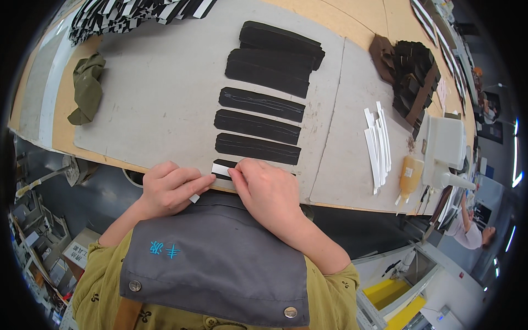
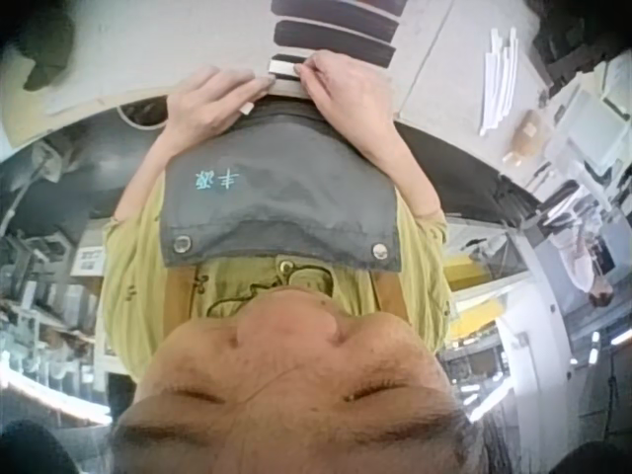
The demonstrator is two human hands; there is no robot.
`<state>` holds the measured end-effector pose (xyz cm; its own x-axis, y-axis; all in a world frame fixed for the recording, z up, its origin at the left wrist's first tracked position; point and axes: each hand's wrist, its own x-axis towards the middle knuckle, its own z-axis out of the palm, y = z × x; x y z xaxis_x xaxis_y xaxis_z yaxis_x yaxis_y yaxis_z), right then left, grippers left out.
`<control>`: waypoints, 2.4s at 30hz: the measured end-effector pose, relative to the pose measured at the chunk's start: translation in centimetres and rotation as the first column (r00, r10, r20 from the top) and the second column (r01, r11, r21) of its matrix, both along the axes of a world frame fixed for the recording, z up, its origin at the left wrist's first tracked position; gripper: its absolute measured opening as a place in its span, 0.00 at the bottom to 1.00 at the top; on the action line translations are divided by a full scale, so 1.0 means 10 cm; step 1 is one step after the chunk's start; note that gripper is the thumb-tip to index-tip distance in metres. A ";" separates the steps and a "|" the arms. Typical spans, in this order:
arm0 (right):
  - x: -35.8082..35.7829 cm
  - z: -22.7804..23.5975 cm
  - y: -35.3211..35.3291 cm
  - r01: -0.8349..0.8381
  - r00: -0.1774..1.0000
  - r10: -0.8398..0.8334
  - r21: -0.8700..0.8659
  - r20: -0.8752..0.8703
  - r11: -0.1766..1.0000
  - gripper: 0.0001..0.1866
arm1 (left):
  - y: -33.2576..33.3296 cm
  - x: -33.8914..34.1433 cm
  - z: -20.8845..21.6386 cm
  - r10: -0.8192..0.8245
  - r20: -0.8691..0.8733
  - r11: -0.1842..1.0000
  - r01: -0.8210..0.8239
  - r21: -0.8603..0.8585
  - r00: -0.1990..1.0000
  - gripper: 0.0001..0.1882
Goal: The person applies glue from a squeeze bottle onto black rectangular strips laid on a table, then places white strips on top of the glued areas. They repeat this process, stacking and arranging the black and white strips into a patterned assembly.
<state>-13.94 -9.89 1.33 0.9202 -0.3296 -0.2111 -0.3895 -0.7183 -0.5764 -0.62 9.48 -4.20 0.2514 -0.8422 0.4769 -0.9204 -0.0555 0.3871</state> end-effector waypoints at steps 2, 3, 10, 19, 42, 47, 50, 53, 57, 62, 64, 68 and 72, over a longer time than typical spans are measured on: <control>0.01 0.01 0.00 -0.001 1.000 0.001 -0.006 -0.009 1.000 0.08 | 0.00 0.01 -0.01 -0.005 -0.001 1.000 0.005 -0.008 1.000 0.19; 0.01 0.01 0.00 -0.001 1.000 0.001 -0.008 -0.009 1.000 0.08 | 0.01 0.01 -0.01 -0.007 -0.001 1.000 0.007 -0.011 1.000 0.20; 0.00 -0.01 -0.01 0.001 1.000 -0.001 -0.002 0.007 1.000 0.08 | -0.01 0.01 -0.01 0.024 0.017 1.000 -0.024 0.018 1.000 0.20; -0.22 0.07 -0.21 0.099 0.995 -0.099 0.025 -0.012 0.995 0.13 | -0.06 -0.01 0.01 0.046 0.038 0.998 -0.047 0.033 0.998 0.21; -0.42 -0.05 -0.24 0.164 0.985 -0.150 -0.190 0.087 0.968 0.12 | -0.07 0.01 0.04 0.010 0.017 0.996 -0.012 0.089 1.000 0.23; -0.44 -0.05 -0.25 0.175 0.983 -0.155 -0.229 0.102 0.957 0.13 | -0.13 -0.02 0.07 0.028 0.013 0.998 -0.029 0.054 1.000 0.21; -0.47 -0.03 -0.29 0.271 0.957 -0.228 -0.263 0.182 0.926 0.12 | -0.15 -0.06 0.14 0.027 0.042 0.998 -0.030 0.063 0.999 0.20; -0.59 -0.05 -0.37 0.423 0.885 -0.356 -0.198 0.301 0.884 0.11 | -0.28 -0.09 0.22 -0.031 0.069 0.999 0.030 0.023 0.997 0.18; -0.92 -0.21 -0.41 0.484 0.816 -0.383 -0.150 0.433 0.862 0.10 | -0.59 -0.24 0.25 -0.150 0.093 0.987 0.154 -0.036 0.984 0.16; -1.20 -0.37 -0.34 0.387 0.829 -0.225 -0.234 0.513 0.892 0.12 | -0.75 -0.37 0.20 -0.215 0.102 0.976 0.212 0.040 0.971 0.19; -1.23 -0.42 -0.35 0.327 0.826 -0.109 -0.313 0.552 0.892 0.14 | -0.78 -0.40 0.20 -0.218 0.104 0.975 0.210 0.076 0.970 0.21; -1.26 -0.41 -0.35 0.225 0.861 0.026 -0.427 0.508 0.876 0.18 | -0.78 -0.42 0.21 -0.230 0.114 0.963 0.210 0.169 0.966 0.24; -1.24 -0.43 -0.36 0.187 0.883 0.061 -0.467 0.466 0.865 0.18 | -0.78 -0.44 0.20 -0.204 0.117 0.960 0.175 0.217 0.972 0.24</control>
